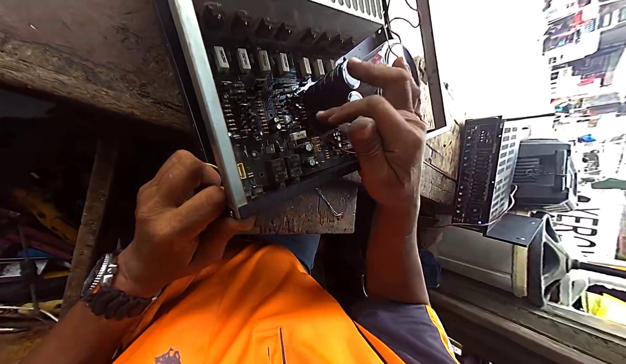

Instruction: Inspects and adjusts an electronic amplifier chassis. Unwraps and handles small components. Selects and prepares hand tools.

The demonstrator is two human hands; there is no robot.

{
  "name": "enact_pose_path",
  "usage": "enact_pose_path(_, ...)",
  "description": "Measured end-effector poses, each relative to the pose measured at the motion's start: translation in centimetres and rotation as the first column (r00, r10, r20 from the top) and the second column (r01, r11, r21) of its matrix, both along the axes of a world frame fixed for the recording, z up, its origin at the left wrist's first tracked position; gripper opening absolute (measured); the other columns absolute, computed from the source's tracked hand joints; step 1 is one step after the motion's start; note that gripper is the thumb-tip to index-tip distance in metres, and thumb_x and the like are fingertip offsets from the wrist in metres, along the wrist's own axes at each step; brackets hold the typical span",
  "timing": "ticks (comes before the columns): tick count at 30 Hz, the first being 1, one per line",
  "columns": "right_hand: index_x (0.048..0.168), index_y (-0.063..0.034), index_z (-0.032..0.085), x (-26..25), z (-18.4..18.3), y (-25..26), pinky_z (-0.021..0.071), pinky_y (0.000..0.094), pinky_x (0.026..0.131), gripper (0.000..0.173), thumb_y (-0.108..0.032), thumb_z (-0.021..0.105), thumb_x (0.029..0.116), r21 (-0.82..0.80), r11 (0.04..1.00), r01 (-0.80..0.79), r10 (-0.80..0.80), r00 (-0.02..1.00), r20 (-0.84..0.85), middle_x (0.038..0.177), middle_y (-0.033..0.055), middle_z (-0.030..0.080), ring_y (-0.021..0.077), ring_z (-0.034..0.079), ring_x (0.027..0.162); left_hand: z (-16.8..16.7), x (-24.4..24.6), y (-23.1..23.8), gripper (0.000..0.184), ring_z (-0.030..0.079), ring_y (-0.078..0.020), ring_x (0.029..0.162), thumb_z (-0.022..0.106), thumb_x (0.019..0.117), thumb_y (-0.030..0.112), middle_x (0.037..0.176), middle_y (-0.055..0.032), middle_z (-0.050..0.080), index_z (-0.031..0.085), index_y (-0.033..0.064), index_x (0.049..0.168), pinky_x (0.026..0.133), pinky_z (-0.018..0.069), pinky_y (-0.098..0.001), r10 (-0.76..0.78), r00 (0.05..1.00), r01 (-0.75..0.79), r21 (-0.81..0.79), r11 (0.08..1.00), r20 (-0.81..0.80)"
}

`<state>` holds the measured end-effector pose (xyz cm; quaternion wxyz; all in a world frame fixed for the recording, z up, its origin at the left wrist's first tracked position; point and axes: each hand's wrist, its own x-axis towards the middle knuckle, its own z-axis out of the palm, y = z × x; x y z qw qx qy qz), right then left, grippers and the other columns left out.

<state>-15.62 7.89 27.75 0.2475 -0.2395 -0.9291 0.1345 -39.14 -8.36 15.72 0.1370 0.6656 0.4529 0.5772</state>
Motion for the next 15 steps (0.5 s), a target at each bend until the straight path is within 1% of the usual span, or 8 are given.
enact_pose_path(1, 0.098, -0.0047, 0.075, 0.5, -0.5, -0.1, 0.0296, 0.0594, 0.120, 0.046, -0.035, 0.042, 0.1096, 0.018, 1.000, -0.013, 0.016, 0.983, -0.184, 0.116, 0.0188, 0.070, 0.0373, 0.055, 0.130, 0.0, 0.0, 0.0, 0.029, 0.052, -0.0134, 0.091, 0.057, 0.1008, 0.030, 0.093, -0.0055, 0.051, 0.060, 0.0063, 0.084, 0.077, 0.0428, -0.0258, 0.005, 1.000, -0.005, -0.002, 1.000, -0.004)
enact_pose_path(2, 0.101, -0.0045, 0.074, 0.9, -0.9, -0.5, 0.0446, 0.0512, 0.110, 0.046, -0.036, 0.042, 0.1094, 0.041, 0.999, -0.009, 0.023, 0.932, -0.361, 0.111, 0.0162, 0.070, 0.0329, 0.060, 0.121, 0.0, 0.0, -0.1, 0.029, 0.052, -0.0130, 0.092, 0.056, 0.1011, 0.030, 0.094, -0.0055, 0.052, 0.062, 0.0062, 0.085, 0.077, 0.0433, -0.0258, 0.013, 1.000, -0.013, -0.002, 1.000, -0.007)
enact_pose_path(4, 0.107, -0.0093, 0.071, 2.2, -1.6, -1.9, 0.0543, 0.0417, 0.095, 0.041, -0.039, 0.044, 0.1090, 0.044, 0.999, 0.029, 0.004, 0.793, -0.609, 0.104, 0.0074, 0.071, 0.0248, 0.066, 0.109, 0.2, 0.3, -0.3, 0.027, 0.052, -0.0114, 0.094, 0.055, 0.1023, 0.030, 0.097, -0.0045, 0.053, 0.061, 0.0074, 0.089, 0.079, 0.0442, -0.0249, 0.044, 0.999, -0.044, -0.004, 0.999, -0.025)
enact_pose_path(5, 0.112, -0.0123, 0.069, 3.0, -2.1, -2.7, 0.0580, 0.0389, 0.090, 0.036, -0.039, 0.045, 0.1089, 0.029, 0.998, 0.047, -0.015, 0.734, -0.679, 0.107, 0.0043, 0.069, 0.0217, 0.067, 0.104, 0.3, 0.5, -0.3, 0.026, 0.053, -0.0110, 0.095, 0.055, 0.1027, 0.030, 0.098, -0.0045, 0.053, 0.060, 0.0076, 0.090, 0.080, 0.0445, -0.0249, 0.066, 0.997, -0.066, 0.003, 0.998, -0.032)
enact_pose_path(8, 0.121, -0.0197, 0.066, 5.3, -3.5, -4.8, 0.0581, 0.0271, 0.078, 0.030, -0.039, 0.048, 0.1084, -0.095, 0.986, 0.135, -0.160, 0.631, -0.760, 0.109, -0.0045, 0.068, 0.0093, 0.067, 0.091, 0.3, 0.7, -0.4, 0.027, 0.055, -0.0093, 0.097, 0.055, 0.1032, 0.031, 0.102, -0.0047, 0.055, 0.061, 0.0066, 0.092, 0.082, 0.0460, -0.0247, 0.130, 0.990, -0.129, 0.016, 0.992, -0.049)
enact_pose_path(10, 0.126, -0.0162, 0.061, 6.7, -4.1, -6.1, 0.0558, 0.0231, 0.076, 0.033, -0.038, 0.042, 0.1104, -0.209, 0.956, 0.206, -0.294, 0.648, -0.703, 0.103, -0.0070, 0.066, 0.0043, 0.064, 0.086, 0.4, 0.6, -0.4, 0.030, 0.055, -0.0095, 0.098, 0.055, 0.1038, 0.032, 0.102, -0.0057, 0.056, 0.061, 0.0048, 0.092, 0.084, 0.0462, -0.0248, 0.170, 0.982, -0.171, -0.004, 0.985, -0.086)
enact_pose_path(12, 0.133, -0.0089, 0.054, 7.9, -4.6, -7.3, 0.0553, 0.0239, 0.079, 0.037, -0.033, 0.037, 0.1121, -0.297, 0.922, 0.249, -0.384, 0.696, -0.607, 0.101, -0.0048, 0.062, 0.0046, 0.062, 0.087, 0.3, 0.1, -0.2, 0.034, 0.056, -0.0150, 0.100, 0.054, 0.1043, 0.032, 0.104, -0.0107, 0.057, 0.063, 0.0004, 0.094, 0.086, 0.0463, -0.0301, 0.221, 0.967, -0.226, -0.028, 0.974, -0.128)
enact_pose_path(15, 0.144, -0.0019, 0.045, 8.9, -5.7, -8.7, 0.0586, 0.0291, 0.081, 0.041, -0.026, 0.041, 0.1117, -0.430, 0.883, 0.187, -0.417, 0.735, -0.535, 0.102, 0.0011, 0.063, 0.0098, 0.065, 0.088, -0.6, -1.4, 0.2, 0.038, 0.060, -0.0212, 0.111, 0.052, 0.1065, 0.033, 0.116, -0.0163, 0.061, 0.065, -0.0013, 0.115, 0.095, 0.0487, -0.0375, 0.292, 0.936, -0.314, -0.098, 0.944, -0.195)
